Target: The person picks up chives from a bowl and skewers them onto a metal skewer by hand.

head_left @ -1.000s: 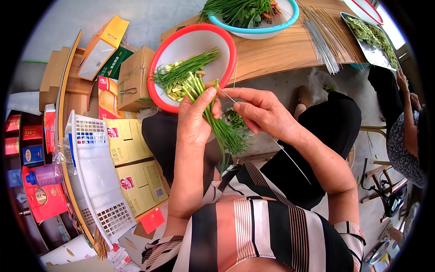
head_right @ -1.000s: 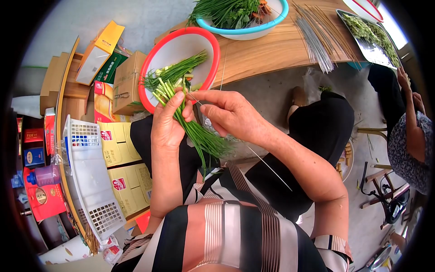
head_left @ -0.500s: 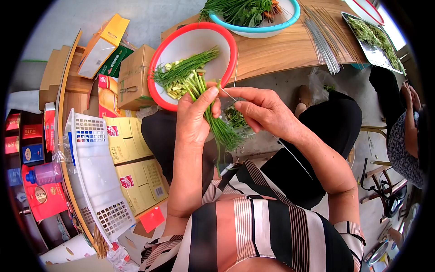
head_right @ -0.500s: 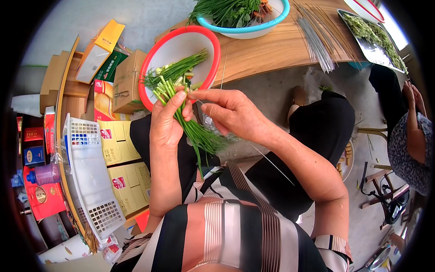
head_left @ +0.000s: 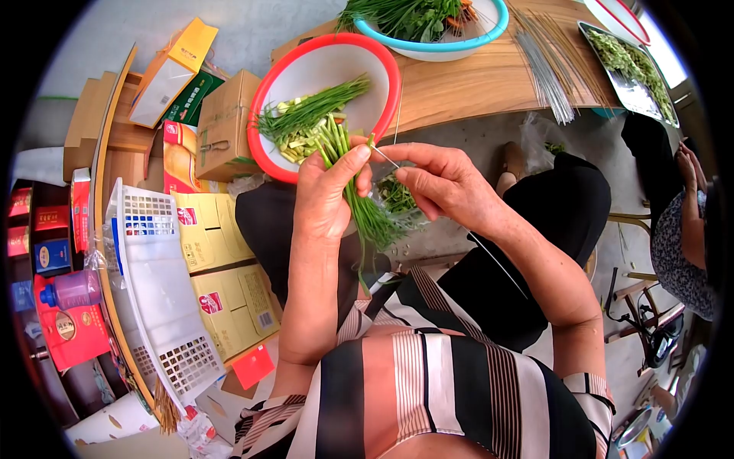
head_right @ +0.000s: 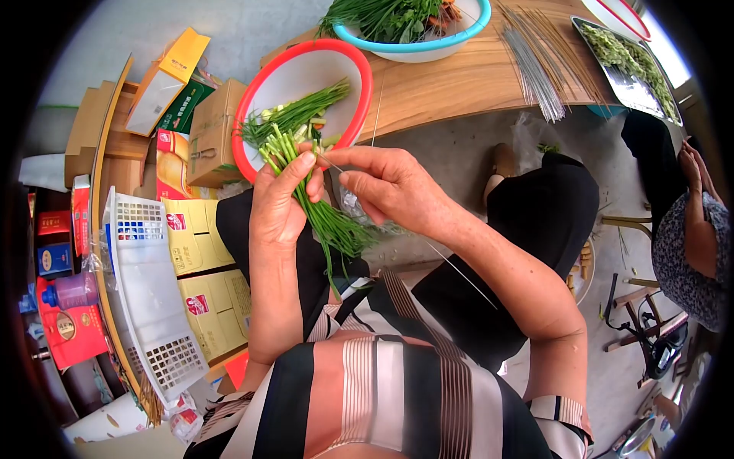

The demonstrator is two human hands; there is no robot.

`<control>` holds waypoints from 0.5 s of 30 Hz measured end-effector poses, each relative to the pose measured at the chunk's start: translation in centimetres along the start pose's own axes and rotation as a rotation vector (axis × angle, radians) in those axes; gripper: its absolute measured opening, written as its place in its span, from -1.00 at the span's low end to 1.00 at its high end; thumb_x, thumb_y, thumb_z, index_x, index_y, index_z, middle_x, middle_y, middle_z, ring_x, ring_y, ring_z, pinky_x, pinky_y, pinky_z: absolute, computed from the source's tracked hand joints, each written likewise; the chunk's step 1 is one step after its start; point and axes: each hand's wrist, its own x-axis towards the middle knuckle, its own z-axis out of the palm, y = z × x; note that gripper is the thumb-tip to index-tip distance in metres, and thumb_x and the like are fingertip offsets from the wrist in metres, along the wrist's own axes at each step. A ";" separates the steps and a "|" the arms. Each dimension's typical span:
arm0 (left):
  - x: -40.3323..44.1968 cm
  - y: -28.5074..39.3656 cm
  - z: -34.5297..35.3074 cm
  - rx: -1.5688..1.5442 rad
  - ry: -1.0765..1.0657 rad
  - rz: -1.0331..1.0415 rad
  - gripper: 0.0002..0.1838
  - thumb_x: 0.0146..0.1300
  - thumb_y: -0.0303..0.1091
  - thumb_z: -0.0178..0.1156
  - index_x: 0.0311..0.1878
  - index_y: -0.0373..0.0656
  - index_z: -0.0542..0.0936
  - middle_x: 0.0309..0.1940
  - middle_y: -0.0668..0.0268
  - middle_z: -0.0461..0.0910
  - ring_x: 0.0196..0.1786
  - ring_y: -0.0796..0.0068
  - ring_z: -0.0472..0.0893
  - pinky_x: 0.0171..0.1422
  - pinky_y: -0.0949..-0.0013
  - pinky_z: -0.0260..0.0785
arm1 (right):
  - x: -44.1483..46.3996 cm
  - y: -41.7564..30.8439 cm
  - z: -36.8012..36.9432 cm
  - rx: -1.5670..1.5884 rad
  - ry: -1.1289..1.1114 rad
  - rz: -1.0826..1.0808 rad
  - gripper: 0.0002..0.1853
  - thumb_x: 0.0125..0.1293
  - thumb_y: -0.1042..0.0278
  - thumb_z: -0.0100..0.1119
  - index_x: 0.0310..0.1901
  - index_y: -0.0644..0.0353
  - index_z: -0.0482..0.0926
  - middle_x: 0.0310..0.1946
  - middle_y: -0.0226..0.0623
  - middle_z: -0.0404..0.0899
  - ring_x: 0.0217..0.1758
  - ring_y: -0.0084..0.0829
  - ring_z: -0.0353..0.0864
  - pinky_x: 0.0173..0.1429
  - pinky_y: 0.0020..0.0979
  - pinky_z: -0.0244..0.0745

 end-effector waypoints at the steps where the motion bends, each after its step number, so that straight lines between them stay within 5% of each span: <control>1: 0.0 0.0 0.0 0.010 -0.002 -0.010 -0.78 0.21 -0.40 0.30 -0.09 -0.19 0.57 -0.35 0.22 0.63 -0.50 0.58 0.43 -0.43 0.49 0.26 | 0.0 -0.1 0.0 0.014 -0.009 0.005 -0.66 0.42 0.45 -0.01 0.19 0.20 0.51 -0.67 -0.55 0.36 -0.66 -0.75 0.28 -0.55 -0.61 0.21; 10: -0.2 -0.9 0.7 0.075 -0.067 -0.014 -0.86 0.22 -0.43 0.29 -0.18 -0.22 0.60 -0.39 0.34 0.62 -0.51 0.65 0.46 -0.49 0.56 0.25 | 0.7 0.7 -0.1 0.027 0.039 -0.036 -0.85 0.43 0.37 0.04 -0.17 0.26 0.53 -0.64 -0.57 0.38 -0.65 -0.76 0.25 -0.55 -0.64 0.14; 15: 0.4 -1.5 0.6 0.095 0.094 0.038 -0.79 0.30 -0.29 0.26 -0.16 -0.25 0.59 -0.38 0.34 0.61 -0.36 0.51 0.61 -0.29 0.47 0.52 | 1.2 1.1 -0.6 -0.023 0.108 -0.016 -0.80 0.45 0.29 0.06 -0.29 0.24 0.49 -0.67 -0.59 0.31 -0.66 -0.75 0.22 -0.56 -0.64 0.10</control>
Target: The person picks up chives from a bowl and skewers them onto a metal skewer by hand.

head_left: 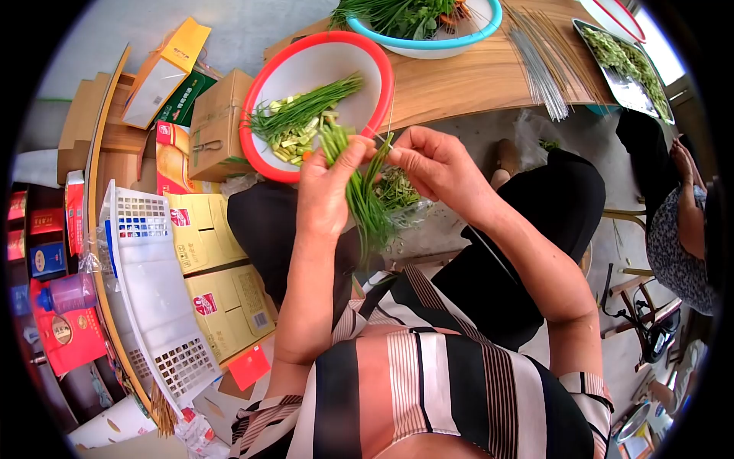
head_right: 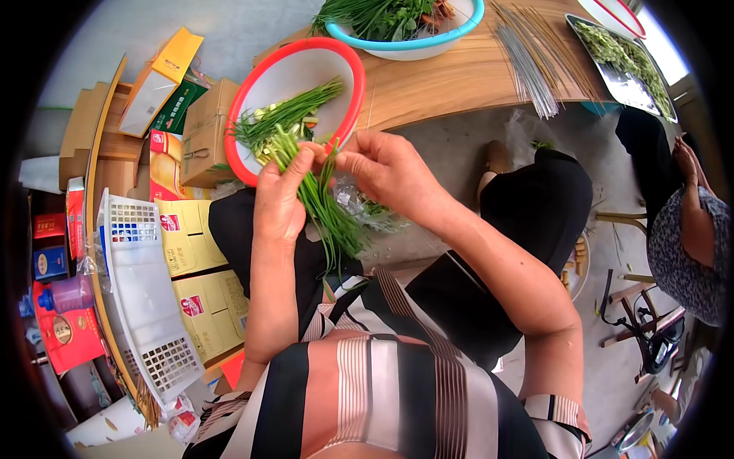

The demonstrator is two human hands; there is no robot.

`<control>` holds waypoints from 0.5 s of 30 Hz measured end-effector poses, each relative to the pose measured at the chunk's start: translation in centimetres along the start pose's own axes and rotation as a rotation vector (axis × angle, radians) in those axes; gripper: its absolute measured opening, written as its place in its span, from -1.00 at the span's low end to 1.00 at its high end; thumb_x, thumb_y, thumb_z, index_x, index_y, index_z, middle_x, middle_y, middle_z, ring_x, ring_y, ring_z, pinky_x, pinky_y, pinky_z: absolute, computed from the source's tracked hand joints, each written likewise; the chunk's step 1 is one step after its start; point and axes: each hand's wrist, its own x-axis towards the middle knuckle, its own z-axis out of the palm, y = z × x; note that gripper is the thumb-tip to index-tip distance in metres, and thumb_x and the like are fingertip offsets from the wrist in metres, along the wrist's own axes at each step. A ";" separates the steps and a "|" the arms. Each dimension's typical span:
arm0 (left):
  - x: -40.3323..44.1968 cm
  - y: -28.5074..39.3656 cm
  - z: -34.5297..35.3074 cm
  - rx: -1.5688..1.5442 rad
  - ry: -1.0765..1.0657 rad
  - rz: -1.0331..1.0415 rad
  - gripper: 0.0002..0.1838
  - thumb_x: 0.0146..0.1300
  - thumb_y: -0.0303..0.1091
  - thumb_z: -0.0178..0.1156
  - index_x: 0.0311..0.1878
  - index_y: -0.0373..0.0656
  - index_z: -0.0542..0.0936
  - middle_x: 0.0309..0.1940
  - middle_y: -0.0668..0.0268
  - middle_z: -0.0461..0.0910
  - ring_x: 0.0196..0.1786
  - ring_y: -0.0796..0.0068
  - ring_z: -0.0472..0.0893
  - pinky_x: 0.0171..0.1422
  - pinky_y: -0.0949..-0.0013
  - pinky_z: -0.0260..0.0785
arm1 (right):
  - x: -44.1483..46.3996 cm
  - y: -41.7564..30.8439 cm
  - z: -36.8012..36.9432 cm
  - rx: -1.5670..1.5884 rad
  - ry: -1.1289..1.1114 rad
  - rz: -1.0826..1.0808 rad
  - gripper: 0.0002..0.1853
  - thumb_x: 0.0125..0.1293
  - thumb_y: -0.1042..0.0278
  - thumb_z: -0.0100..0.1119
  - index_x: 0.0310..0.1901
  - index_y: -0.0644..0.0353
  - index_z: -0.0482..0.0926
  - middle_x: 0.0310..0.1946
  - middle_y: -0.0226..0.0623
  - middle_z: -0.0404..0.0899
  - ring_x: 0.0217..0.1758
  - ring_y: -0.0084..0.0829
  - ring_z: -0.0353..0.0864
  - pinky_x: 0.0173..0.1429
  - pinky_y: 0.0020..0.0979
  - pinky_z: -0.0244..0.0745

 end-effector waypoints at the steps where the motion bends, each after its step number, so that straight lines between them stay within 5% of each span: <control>1: 0.4 0.1 -0.5 -0.024 0.059 0.021 -0.77 0.31 -0.27 0.25 -0.14 -0.26 0.58 -0.39 0.32 0.62 -0.40 0.51 0.59 -0.34 0.47 0.47 | 0.0 0.1 -0.4 0.017 0.063 0.027 -0.79 0.45 0.28 0.05 -0.27 0.25 0.50 -0.68 -0.57 0.31 -0.66 -0.74 0.22 -0.56 -0.63 0.10; 5: 1.3 -0.2 -4.2 -0.002 0.110 0.122 -0.73 0.36 -0.22 0.20 -0.11 -0.26 0.57 -0.52 0.40 0.47 -0.55 0.61 0.44 -0.45 0.53 0.29 | 0.7 -0.4 -2.6 0.207 0.366 -0.043 -0.80 0.45 0.26 0.04 -0.18 0.23 0.53 -0.67 -0.54 0.31 -0.69 -0.71 0.16 -0.60 -0.60 0.05; 10: -0.3 -0.6 -1.2 -0.073 -0.156 -0.063 -0.65 0.42 -0.15 0.10 0.03 -0.28 0.51 -0.50 0.43 0.40 -0.55 0.69 0.34 -0.49 0.57 0.19 | 0.5 -0.4 -0.5 0.136 0.199 -0.030 -0.84 0.39 0.36 0.14 -0.11 0.24 0.53 -0.57 -0.63 0.40 -0.59 -0.79 0.22 -0.52 -0.67 0.09; 15: -0.8 -1.2 0.8 -0.042 -0.279 -0.041 -0.67 0.43 -0.17 0.08 0.04 -0.25 0.51 -0.48 0.42 0.42 -0.54 0.67 0.37 -0.50 0.59 0.19 | 0.6 -0.4 0.0 0.038 0.100 -0.064 -0.87 0.39 0.39 0.13 -0.16 0.28 0.53 -0.49 -0.47 0.59 -0.46 -0.75 0.44 -0.36 -0.61 0.30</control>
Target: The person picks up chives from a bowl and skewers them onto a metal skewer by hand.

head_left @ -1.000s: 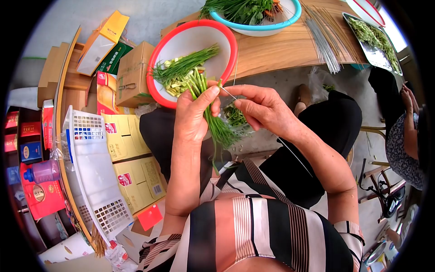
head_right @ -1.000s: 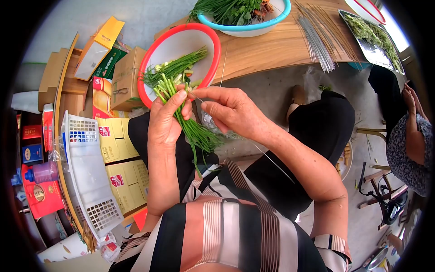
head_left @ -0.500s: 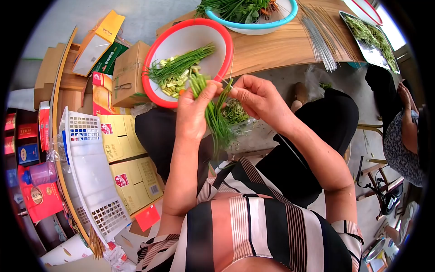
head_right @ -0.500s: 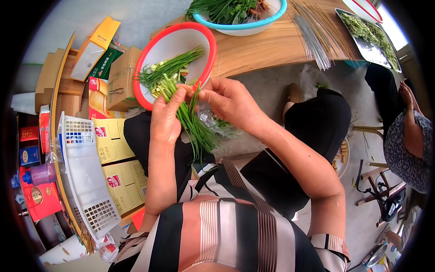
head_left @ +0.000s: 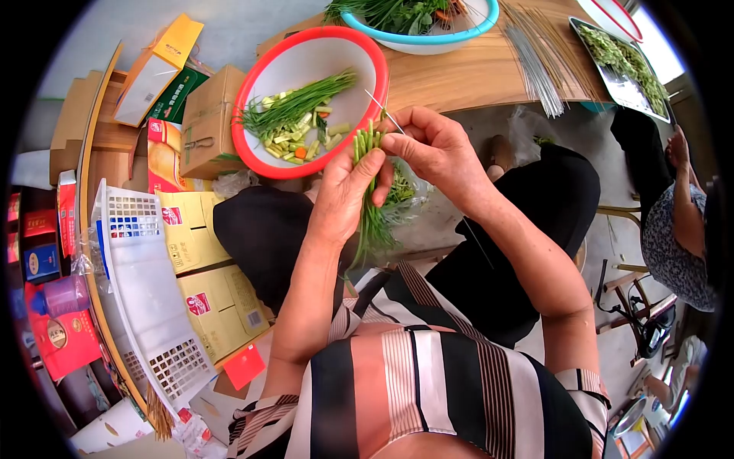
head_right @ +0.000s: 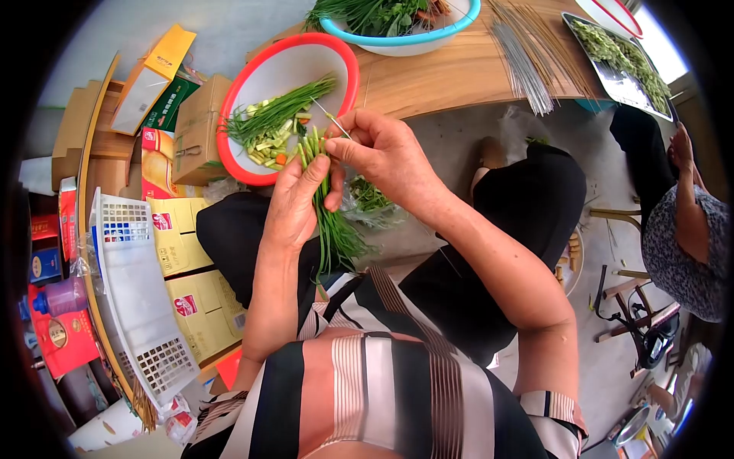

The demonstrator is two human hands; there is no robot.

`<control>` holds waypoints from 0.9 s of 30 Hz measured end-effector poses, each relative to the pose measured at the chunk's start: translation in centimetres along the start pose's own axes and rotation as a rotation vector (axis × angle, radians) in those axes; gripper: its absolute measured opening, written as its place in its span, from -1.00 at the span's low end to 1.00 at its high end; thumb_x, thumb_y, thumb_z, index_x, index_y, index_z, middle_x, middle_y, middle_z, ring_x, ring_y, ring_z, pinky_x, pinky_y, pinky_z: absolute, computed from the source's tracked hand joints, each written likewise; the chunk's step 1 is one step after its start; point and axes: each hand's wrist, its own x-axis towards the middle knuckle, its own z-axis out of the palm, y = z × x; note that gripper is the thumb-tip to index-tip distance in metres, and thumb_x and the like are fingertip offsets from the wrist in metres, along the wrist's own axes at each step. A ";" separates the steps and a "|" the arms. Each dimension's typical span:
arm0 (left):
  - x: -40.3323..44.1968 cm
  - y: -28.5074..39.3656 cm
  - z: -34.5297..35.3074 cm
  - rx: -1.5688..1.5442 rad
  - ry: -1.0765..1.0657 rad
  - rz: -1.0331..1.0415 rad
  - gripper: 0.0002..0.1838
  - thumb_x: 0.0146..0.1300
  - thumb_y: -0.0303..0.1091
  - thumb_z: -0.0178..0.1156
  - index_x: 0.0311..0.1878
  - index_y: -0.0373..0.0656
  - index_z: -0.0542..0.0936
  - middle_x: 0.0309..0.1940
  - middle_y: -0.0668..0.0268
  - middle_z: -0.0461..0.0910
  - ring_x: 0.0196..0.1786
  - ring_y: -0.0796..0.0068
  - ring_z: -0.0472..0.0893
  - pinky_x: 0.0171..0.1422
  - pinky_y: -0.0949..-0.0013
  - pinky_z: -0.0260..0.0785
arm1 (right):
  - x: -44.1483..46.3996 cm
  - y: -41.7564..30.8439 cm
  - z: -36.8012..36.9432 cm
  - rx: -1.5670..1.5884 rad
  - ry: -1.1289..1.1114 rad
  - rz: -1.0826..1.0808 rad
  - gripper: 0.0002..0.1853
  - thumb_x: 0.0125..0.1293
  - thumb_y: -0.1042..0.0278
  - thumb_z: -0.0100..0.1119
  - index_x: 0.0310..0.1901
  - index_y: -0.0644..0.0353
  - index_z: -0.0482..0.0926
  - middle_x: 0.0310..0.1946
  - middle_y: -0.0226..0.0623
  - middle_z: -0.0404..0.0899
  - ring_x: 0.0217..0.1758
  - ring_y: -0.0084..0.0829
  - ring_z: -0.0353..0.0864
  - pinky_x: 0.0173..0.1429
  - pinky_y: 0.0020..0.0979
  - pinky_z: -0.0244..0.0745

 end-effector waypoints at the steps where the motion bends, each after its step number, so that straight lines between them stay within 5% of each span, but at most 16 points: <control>1: 0.0 0.0 0.1 0.040 -0.035 -0.002 -0.66 0.42 -0.13 0.08 0.03 -0.22 0.50 -0.47 0.39 0.44 -0.54 0.63 0.38 -0.49 0.57 0.22 | 0.0 0.0 -0.1 -0.004 -0.013 0.034 -0.87 0.39 0.40 0.13 -0.17 0.28 0.53 -0.50 -0.46 0.60 -0.44 -0.74 0.47 -0.32 -0.60 0.34; 11: 0.4 -1.3 -0.5 0.099 0.120 0.038 -0.71 0.46 -0.18 0.03 -0.05 -0.26 0.48 -0.34 0.19 0.61 -0.45 0.45 0.62 -0.45 0.50 0.43 | -0.2 0.8 -0.3 -0.026 0.055 0.014 -0.87 0.38 0.43 0.13 -0.20 0.32 0.55 -0.44 -0.43 0.60 -0.40 -0.72 0.49 -0.28 -0.57 0.41; 16: 0.5 -1.0 -0.9 -0.043 0.316 0.007 -0.75 0.46 -0.21 0.02 -0.14 -0.23 0.46 -0.37 0.20 0.61 -0.43 0.40 0.64 -0.39 0.42 0.50 | -0.1 0.8 -0.8 -0.012 0.115 0.029 -0.87 0.36 0.38 0.17 -0.24 0.26 0.59 -0.53 -0.60 0.46 -0.50 -0.80 0.30 -0.45 -0.63 0.22; 18: 0.2 -1.4 -3.8 -0.055 0.393 0.065 -0.75 0.46 -0.20 0.02 -0.15 -0.22 0.46 -0.38 0.22 0.57 -0.34 0.30 0.65 -0.23 0.24 0.55 | 0.0 0.4 -1.2 0.018 0.117 0.035 -0.88 0.37 0.36 0.17 -0.24 0.24 0.59 -0.56 -0.64 0.41 -0.53 -0.82 0.24 -0.48 -0.64 0.15; 21: -0.1 -0.8 -6.5 0.029 0.617 0.214 -0.80 0.39 -0.25 0.15 -0.17 -0.19 0.45 -0.59 0.43 0.30 -0.59 0.54 0.34 -0.37 0.35 0.42 | -0.1 -0.1 -1.9 0.058 0.122 0.032 -0.87 0.37 0.34 0.18 -0.24 0.21 0.60 -0.60 -0.69 0.35 -0.57 -0.83 0.17 -0.52 -0.66 0.05; 24: -0.8 0.6 -8.4 0.303 0.715 0.261 -0.78 0.33 -0.30 0.23 -0.08 -0.24 0.54 -0.64 0.49 0.30 -0.59 0.71 0.28 -0.55 0.56 0.16 | -0.2 -0.2 -2.1 0.053 0.111 0.018 -0.87 0.37 0.34 0.18 -0.24 0.21 0.61 -0.60 -0.70 0.34 -0.58 -0.83 0.17 -0.52 -0.66 0.05; 27: -1.1 1.7 -6.1 0.404 0.608 0.208 -0.79 0.32 -0.33 0.23 -0.11 -0.27 0.61 -0.52 0.38 0.52 -0.53 0.72 0.41 -0.54 0.62 0.17 | -0.1 -0.1 -1.5 0.007 0.091 0.022 -0.86 0.37 0.33 0.18 -0.24 0.22 0.61 -0.58 -0.68 0.37 -0.56 -0.82 0.18 -0.51 -0.65 0.07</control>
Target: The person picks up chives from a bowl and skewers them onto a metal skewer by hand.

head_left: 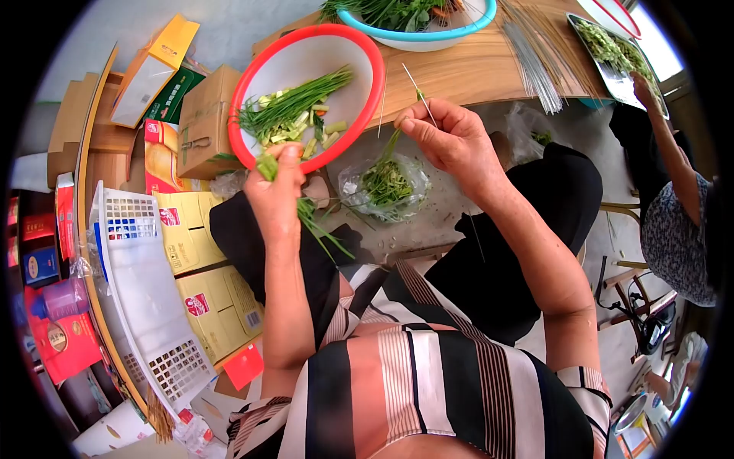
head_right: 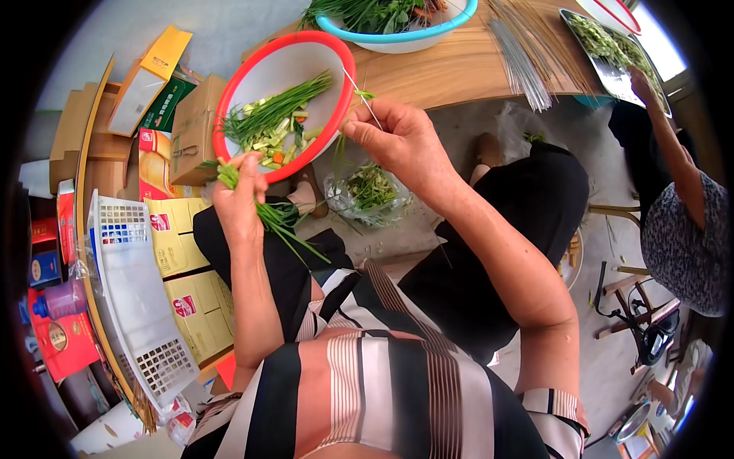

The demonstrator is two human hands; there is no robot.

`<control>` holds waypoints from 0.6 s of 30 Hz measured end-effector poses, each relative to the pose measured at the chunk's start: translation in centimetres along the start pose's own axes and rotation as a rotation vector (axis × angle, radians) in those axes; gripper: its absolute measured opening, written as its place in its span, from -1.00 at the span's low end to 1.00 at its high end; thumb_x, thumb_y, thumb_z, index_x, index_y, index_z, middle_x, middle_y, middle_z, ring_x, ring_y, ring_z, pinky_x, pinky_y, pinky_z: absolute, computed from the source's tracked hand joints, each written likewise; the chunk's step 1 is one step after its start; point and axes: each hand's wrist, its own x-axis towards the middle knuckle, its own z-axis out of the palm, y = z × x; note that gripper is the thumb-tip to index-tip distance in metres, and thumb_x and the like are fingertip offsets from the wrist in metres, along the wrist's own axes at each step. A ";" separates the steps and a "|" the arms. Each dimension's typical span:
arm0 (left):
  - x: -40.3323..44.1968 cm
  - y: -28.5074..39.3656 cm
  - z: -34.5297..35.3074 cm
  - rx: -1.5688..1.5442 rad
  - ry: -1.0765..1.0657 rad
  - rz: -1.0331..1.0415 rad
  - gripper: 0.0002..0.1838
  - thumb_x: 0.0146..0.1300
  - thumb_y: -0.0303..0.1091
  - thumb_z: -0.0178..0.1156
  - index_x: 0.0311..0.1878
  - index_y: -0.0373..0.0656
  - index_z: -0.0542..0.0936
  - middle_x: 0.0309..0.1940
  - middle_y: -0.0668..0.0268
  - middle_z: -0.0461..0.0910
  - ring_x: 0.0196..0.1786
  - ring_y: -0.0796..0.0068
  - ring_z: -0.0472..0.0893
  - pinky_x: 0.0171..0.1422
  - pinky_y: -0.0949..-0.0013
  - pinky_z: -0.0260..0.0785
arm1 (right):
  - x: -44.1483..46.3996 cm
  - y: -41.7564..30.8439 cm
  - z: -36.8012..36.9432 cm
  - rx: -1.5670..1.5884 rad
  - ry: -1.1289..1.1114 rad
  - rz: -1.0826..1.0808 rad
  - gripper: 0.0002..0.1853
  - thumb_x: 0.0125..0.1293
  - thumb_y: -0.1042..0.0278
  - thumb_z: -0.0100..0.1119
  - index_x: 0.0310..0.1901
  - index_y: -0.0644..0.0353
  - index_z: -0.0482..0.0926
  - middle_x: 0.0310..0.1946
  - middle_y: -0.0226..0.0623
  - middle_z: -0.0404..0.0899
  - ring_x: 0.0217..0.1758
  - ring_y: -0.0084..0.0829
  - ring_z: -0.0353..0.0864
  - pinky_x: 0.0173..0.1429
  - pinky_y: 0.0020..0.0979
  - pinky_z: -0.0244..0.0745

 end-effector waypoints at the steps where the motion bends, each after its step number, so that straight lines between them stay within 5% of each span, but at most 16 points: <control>1: -0.7 1.0 1.2 0.052 -0.067 -0.024 -0.81 0.31 -0.34 0.24 -0.13 -0.28 0.62 -0.45 0.34 0.60 -0.50 0.72 0.47 -0.54 0.63 0.19 | 0.0 0.1 0.3 -0.033 -0.005 0.005 -0.85 0.37 0.33 0.18 -0.24 0.23 0.61 -0.56 -0.66 0.39 -0.55 -0.82 0.19 -0.51 -0.65 0.08; 4: -1.9 2.0 4.0 -0.160 -0.326 -0.024 -0.82 0.26 -0.37 0.29 -0.13 -0.23 0.65 -0.27 0.26 0.68 -0.47 0.78 0.47 -0.53 0.69 0.17 | -0.1 0.5 0.9 0.009 -0.071 0.006 -0.85 0.37 0.35 0.18 -0.24 0.26 0.61 -0.52 -0.63 0.43 -0.50 -0.80 0.25 -0.46 -0.66 0.19; 8: -2.5 1.7 5.7 -0.278 -0.452 -0.231 -0.77 0.22 -0.36 0.33 -0.13 -0.29 0.63 -0.35 0.27 0.66 -0.49 0.71 0.52 -0.59 0.66 0.19 | -0.4 0.5 1.3 0.176 -0.131 -0.011 -0.88 0.37 0.40 0.17 -0.22 0.28 0.60 -0.43 -0.50 0.57 -0.42 -0.73 0.38 -0.29 -0.63 0.38; 12: -2.3 1.0 5.8 -0.328 -0.522 -0.283 -0.77 0.21 -0.36 0.33 -0.14 -0.29 0.62 -0.38 0.27 0.65 -0.48 0.59 0.59 -0.61 0.64 0.19 | -0.2 1.3 1.1 0.133 -0.155 -0.133 -0.83 0.40 0.28 0.14 -0.15 0.21 0.58 -0.51 -0.59 0.46 -0.55 -0.74 0.23 -0.46 -0.64 0.16; 14: -2.1 0.9 5.4 -0.314 -0.480 -0.329 -0.76 0.24 -0.32 0.31 -0.12 -0.27 0.59 -0.33 0.24 0.64 -0.40 0.51 0.60 -0.59 0.64 0.20 | -0.6 -0.1 0.6 -0.367 -0.003 -0.081 -0.78 0.39 0.35 0.11 -0.18 0.39 0.56 -0.56 -0.27 0.53 -0.52 -0.58 0.37 -0.38 -0.43 0.37; 18: -1.2 0.8 4.6 -0.340 -0.409 -0.313 -0.74 0.26 -0.30 0.29 -0.10 -0.27 0.58 -0.32 0.25 0.63 -0.39 0.50 0.60 -0.58 0.62 0.21 | -0.8 -0.2 0.0 -0.390 -0.003 -0.011 -0.75 0.40 0.32 0.07 -0.15 0.39 0.54 -0.65 -0.22 0.42 -0.56 -0.54 0.33 -0.41 -0.37 0.33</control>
